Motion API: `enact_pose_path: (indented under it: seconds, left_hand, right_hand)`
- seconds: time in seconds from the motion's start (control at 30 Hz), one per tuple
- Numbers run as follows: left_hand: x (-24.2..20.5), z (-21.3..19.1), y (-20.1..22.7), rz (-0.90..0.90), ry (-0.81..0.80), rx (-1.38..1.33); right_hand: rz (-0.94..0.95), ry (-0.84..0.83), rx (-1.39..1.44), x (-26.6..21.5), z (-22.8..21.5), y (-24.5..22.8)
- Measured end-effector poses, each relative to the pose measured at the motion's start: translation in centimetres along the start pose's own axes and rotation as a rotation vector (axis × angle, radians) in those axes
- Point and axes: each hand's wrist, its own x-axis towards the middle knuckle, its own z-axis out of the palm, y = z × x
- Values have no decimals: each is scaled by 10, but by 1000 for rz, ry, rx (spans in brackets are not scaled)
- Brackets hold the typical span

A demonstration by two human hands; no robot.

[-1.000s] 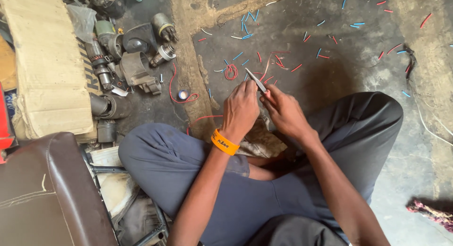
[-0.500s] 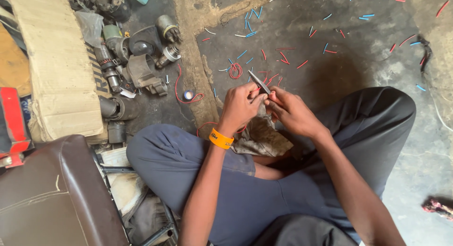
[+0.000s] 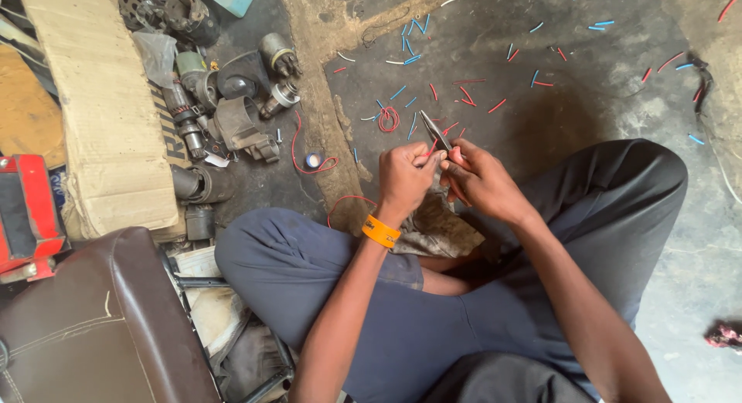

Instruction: The person sits on the floor and uses pliers to strip the insulation from red and blue wires. They repeatedly pick up wire segments, strip the ends, and place the pieces on the floor.

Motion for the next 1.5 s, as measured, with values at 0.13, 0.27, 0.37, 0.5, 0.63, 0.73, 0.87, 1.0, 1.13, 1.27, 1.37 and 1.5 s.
enact_pose_path:
  seconds: [0.13, 0.27, 0.37, 0.5, 0.63, 0.73, 0.87, 1.0, 1.13, 1.27, 1.37, 1.5]
  left_hand:
    - [-3, 6, 2, 0, 55, -19]
    - [-6, 9, -2, -20, 126, 92]
    - [-2, 7, -10, -63, 53, 63]
    - [-6, 2, -25, -53, -74, 56]
    - [-5, 4, -28, -80, -183, -242]
    - [0, 2, -24, -170, -272, -617]
    - [9, -7, -18, -206, -50, -951]
    - [9, -10, -17, -299, 182, -372]
    - [6, -1, -17, 152, 298, 143]
    - [-1, -2, -7, 362, 287, 330]
    - [5, -6, 8, 398, 290, 374]
    - [2, -6, 13, 237, 361, -45]
  right_hand:
    - [-4, 29, 87, 6, 0, 9]
    - [16, 55, 146, 10, 2, 12]
    - [29, 101, 135, 12, -2, 8]
    - [-48, 181, 65, 11, -1, 8]
    - [-65, 211, 79, 16, -6, 9]
    - [-61, 190, 120, 22, -7, 15]
    - [36, 19, 127, 26, 13, 26]
    - [27, -93, 113, 30, 36, 31]
    - [22, -40, 264, 31, 48, 35]
    - [-175, 117, 118, 27, 56, 39]
    - [-277, 280, -81, 32, 60, 34]
    - [-312, 322, -138, 26, 67, 36]
